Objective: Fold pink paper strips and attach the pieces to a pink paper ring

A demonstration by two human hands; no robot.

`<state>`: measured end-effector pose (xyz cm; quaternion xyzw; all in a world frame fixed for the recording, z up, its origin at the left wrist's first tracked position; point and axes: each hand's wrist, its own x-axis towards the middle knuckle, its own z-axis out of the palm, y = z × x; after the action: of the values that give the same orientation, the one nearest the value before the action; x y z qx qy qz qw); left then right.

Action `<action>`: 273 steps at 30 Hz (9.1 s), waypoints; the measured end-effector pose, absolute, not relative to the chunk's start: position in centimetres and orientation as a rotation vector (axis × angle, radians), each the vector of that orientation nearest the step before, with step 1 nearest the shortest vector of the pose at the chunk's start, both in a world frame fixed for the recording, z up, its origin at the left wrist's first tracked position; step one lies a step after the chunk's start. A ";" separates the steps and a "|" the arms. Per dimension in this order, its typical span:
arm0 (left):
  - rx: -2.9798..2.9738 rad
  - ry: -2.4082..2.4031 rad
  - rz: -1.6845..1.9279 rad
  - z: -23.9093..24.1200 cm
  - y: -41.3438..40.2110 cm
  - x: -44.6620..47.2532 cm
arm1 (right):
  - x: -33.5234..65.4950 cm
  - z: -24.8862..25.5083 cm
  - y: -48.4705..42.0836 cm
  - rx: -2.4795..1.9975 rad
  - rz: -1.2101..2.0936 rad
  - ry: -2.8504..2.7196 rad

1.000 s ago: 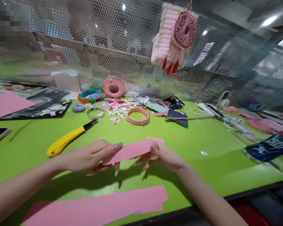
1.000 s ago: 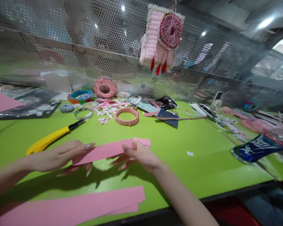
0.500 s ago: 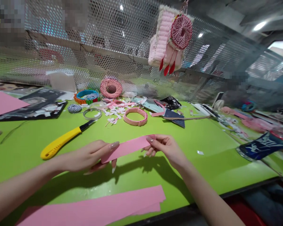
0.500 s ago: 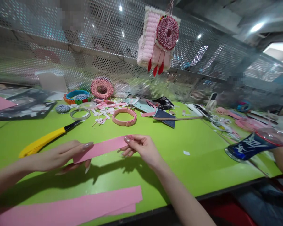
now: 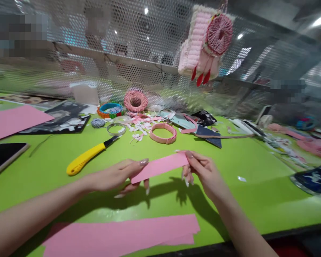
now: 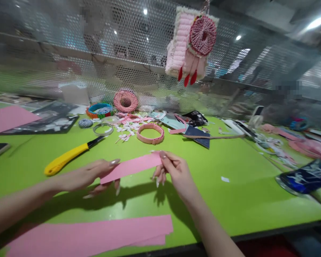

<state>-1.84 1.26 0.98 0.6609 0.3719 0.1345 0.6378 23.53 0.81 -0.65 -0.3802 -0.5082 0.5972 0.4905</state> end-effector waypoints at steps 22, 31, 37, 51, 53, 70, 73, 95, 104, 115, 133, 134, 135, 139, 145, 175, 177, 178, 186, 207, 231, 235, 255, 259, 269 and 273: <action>1.401 0.767 0.560 0.4 0.8 -0.3 | 26.8 -0.9 -2.1 -1.397 0.774 -1.601; 1.457 0.832 0.422 2.5 -1.0 -0.1 | 20.3 0.9 -2.3 -1.010 0.313 -2.565; 1.602 1.010 0.659 3.2 -0.8 -0.6 | 19.9 -0.2 -1.7 -0.918 -0.042 -2.472; 1.572 0.948 1.011 2.6 -0.8 -0.6 | 21.0 2.0 -2.4 -0.925 -0.324 -2.315; 1.524 0.927 1.154 2.3 -0.9 -0.5 | 21.1 1.8 -2.9 -0.974 -0.033 -2.153; 1.555 0.965 1.321 0.9 -0.9 0.0 | 17.8 -0.5 -2.4 -1.099 1.362 -1.582; 1.485 0.979 1.302 1.3 -0.4 -0.2 | 17.9 -0.5 -2.3 -1.114 1.342 -1.601; 2.042 0.942 1.027 -0.2 -1.4 0.2 | 17.4 -1.5 -2.5 -1.090 1.445 -1.525; 1.912 1.096 1.096 0.9 0.0 -0.8 | 17.5 -1.5 -2.7 -1.141 1.423 -1.512; 1.745 0.908 1.006 0.3 -1.1 0.6 | 17.2 -1.7 -2.7 -1.124 1.534 -1.620; 1.641 0.884 1.068 0.4 -0.9 0.5 | 17.1 -1.7 -3.2 -1.104 1.629 -1.629; 1.641 0.862 1.073 0.2 -1.1 0.7 | 17.0 -1.7 -3.3 -1.104 1.634 -1.639; 1.649 0.842 1.092 0.0 -1.3 0.8 | 16.9 -1.7 -3.3 -1.106 1.641 -1.647; 1.734 0.823 1.185 -0.4 -1.3 0.5 | 16.8 -1.8 -3.4 -1.125 1.660 -1.661; 1.562 0.933 1.278 0.0 0.5 -0.4 | 16.5 -2.2 -3.8 -1.125 1.596 -1.692; 1.559 1.031 0.973 1.0 1.3 -0.4 | 16.3 -2.9 -4.2 -1.062 1.544 -1.981; 1.518 1.018 0.993 1.0 1.2 -0.4 | 16.2 -2.8 -4.2 -1.066 1.514 -2.027; 1.501 1.036 0.995 1.1 1.1 -0.4 | 16.2 -2.8 -4.2 -1.075 1.497 -2.046; 1.650 1.159 1.092 1.0 1.2 -0.7 | 16.0 -2.9 -4.3 -1.114 1.402 -2.040; 1.325 0.852 0.663 1.2 0.7 -0.8 | 16.9 -2.0 -4.0 -1.057 1.178 -2.250; 1.487 0.975 0.903 1.7 -1.8 0.8 | 16.7 1.6 -0.6 -1.033 1.019 -1.811; 1.384 0.908 0.917 1.5 -1.8 1.0 | 16.6 1.3 -0.2 -0.948 1.117 -1.696; 1.337 1.187 1.295 0.3 6.1 -4.2 | 17.6 -2.3 3.7 -1.233 1.348 -2.221; 1.220 1.153 1.355 0.3 7.2 -5.0 | 16.3 -3.3 1.2 -0.536 2.591 -1.805; 1.086 1.107 1.385 0.5 7.2 -5.3 | 13.2 -7.2 11.3 -0.647 2.180 -1.256; 1.089 1.092 1.360 0.3 7.7 -5.6 | 13.2 -7.4 10.8 -0.687 2.132 -1.306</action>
<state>-5.57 7.75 0.26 0.4536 0.4549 0.5663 0.5163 13.17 10.76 -7.36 -0.2549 -0.4847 0.7917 0.2709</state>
